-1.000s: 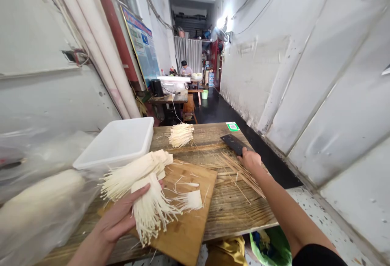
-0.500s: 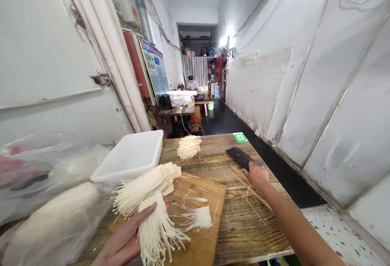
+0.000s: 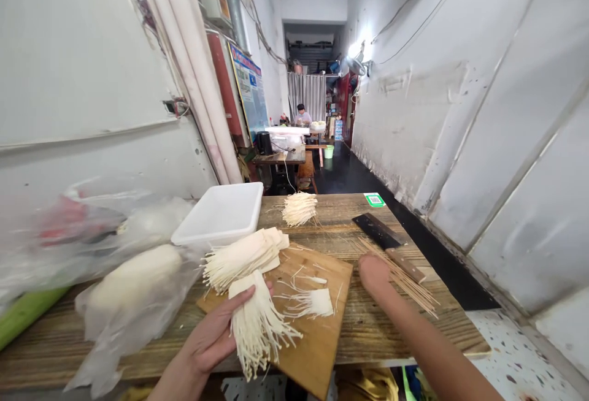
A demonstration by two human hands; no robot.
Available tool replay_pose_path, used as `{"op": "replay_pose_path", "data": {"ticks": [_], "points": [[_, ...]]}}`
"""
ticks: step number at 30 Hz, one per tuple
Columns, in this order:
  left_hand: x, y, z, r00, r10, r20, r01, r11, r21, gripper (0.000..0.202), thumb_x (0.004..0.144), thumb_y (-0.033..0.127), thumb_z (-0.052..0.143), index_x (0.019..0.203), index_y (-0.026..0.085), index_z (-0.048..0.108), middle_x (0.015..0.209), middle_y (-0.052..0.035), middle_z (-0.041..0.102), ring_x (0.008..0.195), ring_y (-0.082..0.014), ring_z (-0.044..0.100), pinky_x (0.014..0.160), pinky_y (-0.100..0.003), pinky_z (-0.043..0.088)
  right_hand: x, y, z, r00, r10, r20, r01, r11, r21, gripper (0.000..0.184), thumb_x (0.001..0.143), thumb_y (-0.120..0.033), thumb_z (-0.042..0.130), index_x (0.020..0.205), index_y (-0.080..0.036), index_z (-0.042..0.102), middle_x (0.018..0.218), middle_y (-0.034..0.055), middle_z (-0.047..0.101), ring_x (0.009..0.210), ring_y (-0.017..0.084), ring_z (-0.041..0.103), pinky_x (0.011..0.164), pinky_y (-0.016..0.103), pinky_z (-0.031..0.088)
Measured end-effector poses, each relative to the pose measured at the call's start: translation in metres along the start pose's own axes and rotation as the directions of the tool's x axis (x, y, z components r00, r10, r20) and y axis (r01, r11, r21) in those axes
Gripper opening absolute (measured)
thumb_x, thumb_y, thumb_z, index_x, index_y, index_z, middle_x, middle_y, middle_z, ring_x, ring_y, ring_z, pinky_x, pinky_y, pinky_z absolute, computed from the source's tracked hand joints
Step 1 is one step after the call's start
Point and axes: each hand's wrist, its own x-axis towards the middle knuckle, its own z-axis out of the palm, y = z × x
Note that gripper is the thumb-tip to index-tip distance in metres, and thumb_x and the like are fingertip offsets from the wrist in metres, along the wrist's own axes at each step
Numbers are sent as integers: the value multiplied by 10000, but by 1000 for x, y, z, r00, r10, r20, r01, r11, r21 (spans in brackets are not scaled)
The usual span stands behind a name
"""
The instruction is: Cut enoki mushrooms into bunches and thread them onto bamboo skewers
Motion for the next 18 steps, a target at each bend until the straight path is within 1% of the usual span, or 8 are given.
{"op": "replay_pose_path", "data": {"ticks": [5, 8, 11, 13, 15, 17, 18], "points": [[-5, -2, -7, 998, 31, 57, -32, 999, 15, 190, 813, 83, 615, 995, 45, 653, 847, -136, 745, 781, -232, 722, 813, -347, 572, 5, 3, -13, 1000, 14, 21, -15, 1000, 21, 324, 908, -337, 562, 1181, -162, 558, 1171, 81, 589, 974, 197, 606, 816, 405, 522], [-10, -3, -12, 993, 58, 106, -61, 998, 20, 194, 780, 98, 662, 969, 53, 671, 857, -129, 746, 800, -234, 719, 823, -340, 565, 6, 2, -22, 1000, 24, 13, -24, 999, 44, 326, 904, -337, 569, 1171, -148, 563, 1158, 87, 594, 968, 197, 609, 815, 400, 522], [-15, -4, -16, 988, 54, 147, -58, 998, 25, 216, 762, 131, 694, 969, 71, 677, 874, -120, 747, 835, -240, 715, 853, -352, 552, 5, -1, -35, 998, 40, -41, -37, 996, 87, 325, 901, -341, 574, 1152, -134, 572, 1138, 93, 601, 958, 196, 611, 814, 394, 520], [-16, -4, -17, 988, 46, 149, -50, 998, 23, 220, 749, 131, 708, 960, 81, 677, 877, -111, 748, 853, -240, 713, 868, -357, 544, 0, -4, -49, 994, 39, -98, -26, 990, 138, 298, 904, -347, 567, 1111, -134, 584, 1090, 79, 617, 923, 183, 617, 796, 386, 521], [-17, -5, -18, 989, 40, 140, -43, 999, 18, 216, 733, 125, 720, 941, 87, 674, 869, -103, 748, 862, -237, 711, 873, -352, 540, -13, -9, -63, 987, 5, -163, 30, 978, 208, 229, 905, -317, 554, 1018, -124, 602, 981, 66, 644, 857, 171, 626, 769, 357, 514], [-17, -6, -17, 988, 41, 146, -44, 999, 21, 205, 726, 134, 730, 918, 91, 673, 858, -97, 748, 864, -233, 710, 869, -341, 539, -35, -15, -75, 972, -82, -221, 145, 947, 287, 141, 888, -241, 524, 918, -128, 602, 847, 59, 662, 781, 164, 635, 728, 299, 499], [-17, -7, -18, 987, 44, 153, -48, 998, 26, 202, 723, 143, 736, 908, 93, 674, 851, -95, 747, 860, -231, 710, 864, -335, 540, -50, -18, -80, 959, -147, -242, 223, 918, 327, 117, 878, -212, 504, 905, -144, 595, 813, 41, 667, 744, 150, 638, 699, 264, 492]]}}
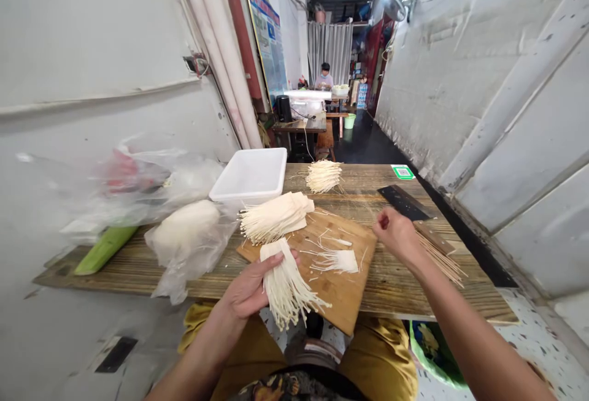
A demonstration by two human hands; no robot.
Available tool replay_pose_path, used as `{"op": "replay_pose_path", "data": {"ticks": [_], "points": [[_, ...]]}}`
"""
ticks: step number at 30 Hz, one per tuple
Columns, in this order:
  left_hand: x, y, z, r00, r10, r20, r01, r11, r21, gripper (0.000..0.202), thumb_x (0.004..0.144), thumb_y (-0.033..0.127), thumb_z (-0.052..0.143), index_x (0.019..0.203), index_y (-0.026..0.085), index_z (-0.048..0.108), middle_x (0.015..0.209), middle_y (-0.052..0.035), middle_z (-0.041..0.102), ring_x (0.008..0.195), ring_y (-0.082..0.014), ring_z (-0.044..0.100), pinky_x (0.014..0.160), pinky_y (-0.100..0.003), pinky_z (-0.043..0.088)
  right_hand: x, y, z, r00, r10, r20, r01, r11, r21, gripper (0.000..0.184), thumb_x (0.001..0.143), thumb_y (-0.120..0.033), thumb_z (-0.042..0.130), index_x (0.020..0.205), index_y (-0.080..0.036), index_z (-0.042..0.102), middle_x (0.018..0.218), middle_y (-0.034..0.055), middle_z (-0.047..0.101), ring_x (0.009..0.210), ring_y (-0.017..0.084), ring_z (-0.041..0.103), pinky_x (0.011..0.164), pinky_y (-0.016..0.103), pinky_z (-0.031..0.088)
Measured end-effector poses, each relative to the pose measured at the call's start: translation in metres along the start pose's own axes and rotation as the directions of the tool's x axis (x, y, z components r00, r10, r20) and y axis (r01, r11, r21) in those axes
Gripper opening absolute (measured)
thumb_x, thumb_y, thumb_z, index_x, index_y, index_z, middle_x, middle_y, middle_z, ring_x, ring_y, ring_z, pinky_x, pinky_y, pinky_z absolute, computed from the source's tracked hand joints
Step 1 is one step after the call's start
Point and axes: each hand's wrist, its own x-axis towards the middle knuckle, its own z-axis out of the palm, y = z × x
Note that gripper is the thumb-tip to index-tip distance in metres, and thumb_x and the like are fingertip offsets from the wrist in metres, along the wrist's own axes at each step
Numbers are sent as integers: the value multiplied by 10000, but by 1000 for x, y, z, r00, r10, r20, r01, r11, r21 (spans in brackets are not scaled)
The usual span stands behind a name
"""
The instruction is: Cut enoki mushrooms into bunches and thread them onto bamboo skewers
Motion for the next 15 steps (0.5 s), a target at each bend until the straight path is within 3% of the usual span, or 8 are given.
{"op": "replay_pose_path", "data": {"ticks": [4, 6, 9, 12, 15], "points": [[-1, -4, -2, 1000, 9, 25, -9, 1000, 14, 269, 678, 194, 788, 910, 110, 682, 825, -83, 744, 814, -222, 708, 817, -318, 549, -65, -26, -14, 960, -280, 29, 267, 940, 213, 169, 915, -282, 449, 895, -205, 599, 797, -6, 690, 714, 127, 650, 655, 228, 500], [-2, -6, -3, 1000, 12, 28, -13, 1000, 25, 319, 649, 234, 815, 916, 112, 689, 824, -83, 740, 790, -216, 702, 776, -305, 553, -94, -34, -18, 893, -439, -100, 445, 827, 344, 191, 937, -272, 438, 939, -214, 621, 897, 25, 714, 791, 146, 668, 707, 260, 511], [-1, -11, -1, 1000, 28, -4, -28, 998, 63, 323, 617, 242, 835, 873, 98, 700, 785, -76, 730, 725, -195, 685, 707, -284, 547, -116, -46, -21, 889, -402, -219, 457, 765, 454, 170, 929, -268, 482, 982, -229, 639, 890, 35, 728, 773, 155, 680, 684, 262, 523], [1, -16, 7, 999, -2, -44, 6, 995, 101, 308, 608, 226, 835, 844, 81, 703, 747, -71, 718, 670, -178, 665, 675, -284, 537, -116, -59, -21, 925, -334, -180, 378, 767, 518, 187, 929, -308, 486, 912, -228, 654, 818, 31, 724, 712, 157, 673, 630, 254, 518], [2, -20, 15, 999, -14, -48, 19, 994, 105, 313, 584, 225, 846, 822, 78, 704, 744, -73, 716, 653, -174, 656, 671, -287, 530, -113, -68, -16, 916, -375, -146, 400, 818, 413, 248, 952, -334, 429, 1022, -203, 628, 903, 57, 719, 765, 181, 681, 663, 287, 527]]}}
